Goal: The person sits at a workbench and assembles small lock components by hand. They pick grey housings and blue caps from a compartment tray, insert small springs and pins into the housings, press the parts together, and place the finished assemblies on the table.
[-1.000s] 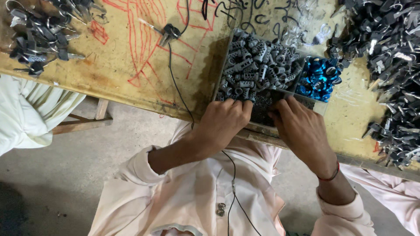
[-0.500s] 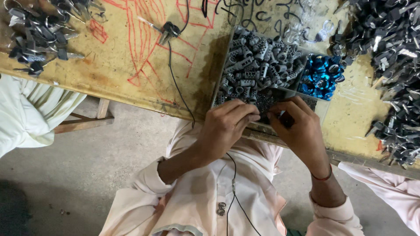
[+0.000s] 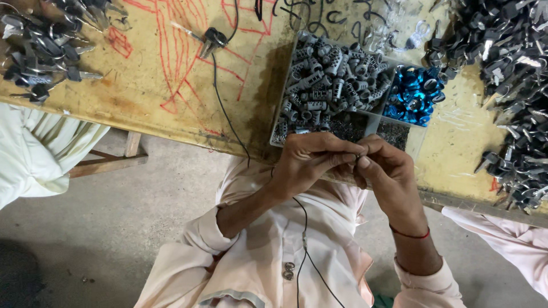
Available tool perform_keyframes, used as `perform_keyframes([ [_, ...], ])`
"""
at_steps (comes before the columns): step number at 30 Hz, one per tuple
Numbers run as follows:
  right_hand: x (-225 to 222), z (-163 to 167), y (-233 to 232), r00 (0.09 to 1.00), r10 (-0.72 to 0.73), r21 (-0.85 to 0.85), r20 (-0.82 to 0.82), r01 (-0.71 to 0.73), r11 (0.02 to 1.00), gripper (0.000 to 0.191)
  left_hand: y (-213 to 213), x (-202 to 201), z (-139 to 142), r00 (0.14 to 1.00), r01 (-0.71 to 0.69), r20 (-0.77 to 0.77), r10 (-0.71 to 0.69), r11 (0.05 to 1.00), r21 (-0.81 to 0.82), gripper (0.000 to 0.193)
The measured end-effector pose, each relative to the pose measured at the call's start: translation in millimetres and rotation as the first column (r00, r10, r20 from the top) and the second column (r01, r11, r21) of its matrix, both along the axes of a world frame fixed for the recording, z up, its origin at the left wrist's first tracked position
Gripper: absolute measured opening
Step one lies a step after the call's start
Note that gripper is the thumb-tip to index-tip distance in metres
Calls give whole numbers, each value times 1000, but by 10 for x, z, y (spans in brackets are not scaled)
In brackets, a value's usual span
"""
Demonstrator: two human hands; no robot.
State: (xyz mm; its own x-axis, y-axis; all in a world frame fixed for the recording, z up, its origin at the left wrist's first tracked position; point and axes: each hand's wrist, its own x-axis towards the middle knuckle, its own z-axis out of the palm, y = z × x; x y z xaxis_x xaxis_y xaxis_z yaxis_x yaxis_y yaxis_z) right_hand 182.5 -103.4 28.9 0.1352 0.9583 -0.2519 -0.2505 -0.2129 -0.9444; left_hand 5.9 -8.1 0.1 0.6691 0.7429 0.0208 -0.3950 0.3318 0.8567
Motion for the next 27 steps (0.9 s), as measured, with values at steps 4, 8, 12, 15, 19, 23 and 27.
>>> perform_keyframes([
  [4, -16, 73, -15, 998, 9, -27, 68, -7, 1000, 8, 44, -8, 27, 998, 57, 32, -55, 998, -39, 13],
  [8, 8, 58, -29, 839, -50, 224, 542, -87, 971, 13, 62, -50, 88, 950, -13, -288, 119, 938, 346, 11],
  [12, 68, 25, -3, 999, -17, 3, 33, 17, 1000, 33, 99, -58, 90, 964, 179, -205, -167, 983, 40, 13],
  [15, 94, 88, 29, 988, 57, -109, -147, -73, 991, 29, 174, -70, 32, 952, 280, -103, -288, 956, -84, 13],
  [19, 185, 320, 27, 761, 149, -73, 631, -133, 988, 17, 148, -33, -20, 962, 186, -221, -158, 976, 112, 12],
  [23, 329, 440, 43, 1, 340, -339, 940, -83, 937, 11, 100, -2, -26, 962, 176, -207, -179, 984, -30, 12],
  [27, 377, 366, 59, -37, 312, -315, 949, -113, 943, 14, 91, 13, -15, 963, 134, -242, -119, 990, 45, 13],
])
